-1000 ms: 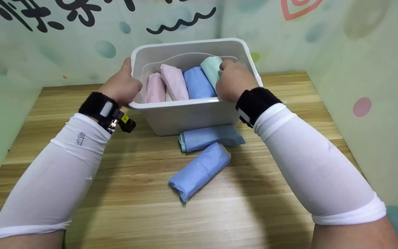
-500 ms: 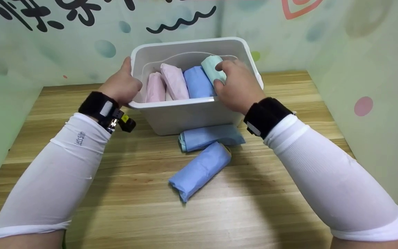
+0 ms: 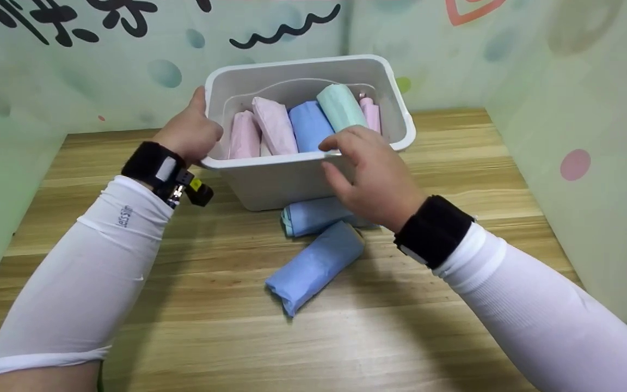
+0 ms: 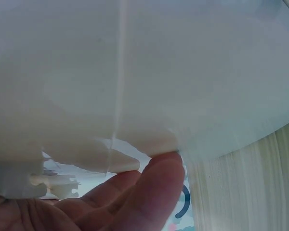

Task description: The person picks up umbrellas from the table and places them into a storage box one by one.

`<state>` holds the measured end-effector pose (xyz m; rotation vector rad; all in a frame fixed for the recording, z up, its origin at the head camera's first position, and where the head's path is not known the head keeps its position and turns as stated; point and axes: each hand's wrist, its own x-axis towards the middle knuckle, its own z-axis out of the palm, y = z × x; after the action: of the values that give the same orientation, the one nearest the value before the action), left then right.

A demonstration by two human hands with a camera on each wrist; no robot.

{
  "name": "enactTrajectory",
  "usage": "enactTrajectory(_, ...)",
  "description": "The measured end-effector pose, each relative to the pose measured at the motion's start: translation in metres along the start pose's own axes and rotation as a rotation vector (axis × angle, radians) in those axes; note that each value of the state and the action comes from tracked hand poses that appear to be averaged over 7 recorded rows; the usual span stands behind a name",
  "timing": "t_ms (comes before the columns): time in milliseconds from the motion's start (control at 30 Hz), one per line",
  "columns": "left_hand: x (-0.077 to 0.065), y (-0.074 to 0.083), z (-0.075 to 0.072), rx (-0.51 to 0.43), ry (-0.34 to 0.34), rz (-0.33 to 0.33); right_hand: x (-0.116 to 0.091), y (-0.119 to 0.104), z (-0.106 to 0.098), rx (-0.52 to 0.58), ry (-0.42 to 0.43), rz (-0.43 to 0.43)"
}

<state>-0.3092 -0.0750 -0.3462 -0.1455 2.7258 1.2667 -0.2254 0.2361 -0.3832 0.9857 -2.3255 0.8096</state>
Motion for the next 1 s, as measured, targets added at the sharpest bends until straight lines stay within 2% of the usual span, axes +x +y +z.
enactTrajectory(100,0.0,0.0,0.0,-0.005,0.003,-0.003,-0.006,0.002,0.0,0.02,-0.046,-0.016)
enactTrajectory(233,0.0,-0.001,0.0,0.003,0.001,-0.005,-0.011,0.008,0.002,0.004,-0.138,0.014)
enactTrajectory(333,0.001,-0.001,0.0,0.007,-0.009,-0.006,-0.015,0.013,0.003,-0.03,-0.25,0.045)
enactTrajectory(467,0.002,-0.001,0.0,0.011,-0.017,0.007,-0.022,0.018,0.004,-0.115,-0.445,0.068)
enactTrajectory(600,0.001,0.0,0.0,0.014,-0.012,0.005,-0.029,0.025,0.01,-0.199,-0.55,0.083)
enactTrajectory(767,-0.003,0.002,0.001,0.01,-0.016,-0.012,-0.039,0.043,0.023,-0.195,-0.568,0.087)
enactTrajectory(1000,-0.005,0.003,0.002,0.0,-0.017,-0.015,-0.047,0.06,0.039,-0.244,-0.483,-0.051)
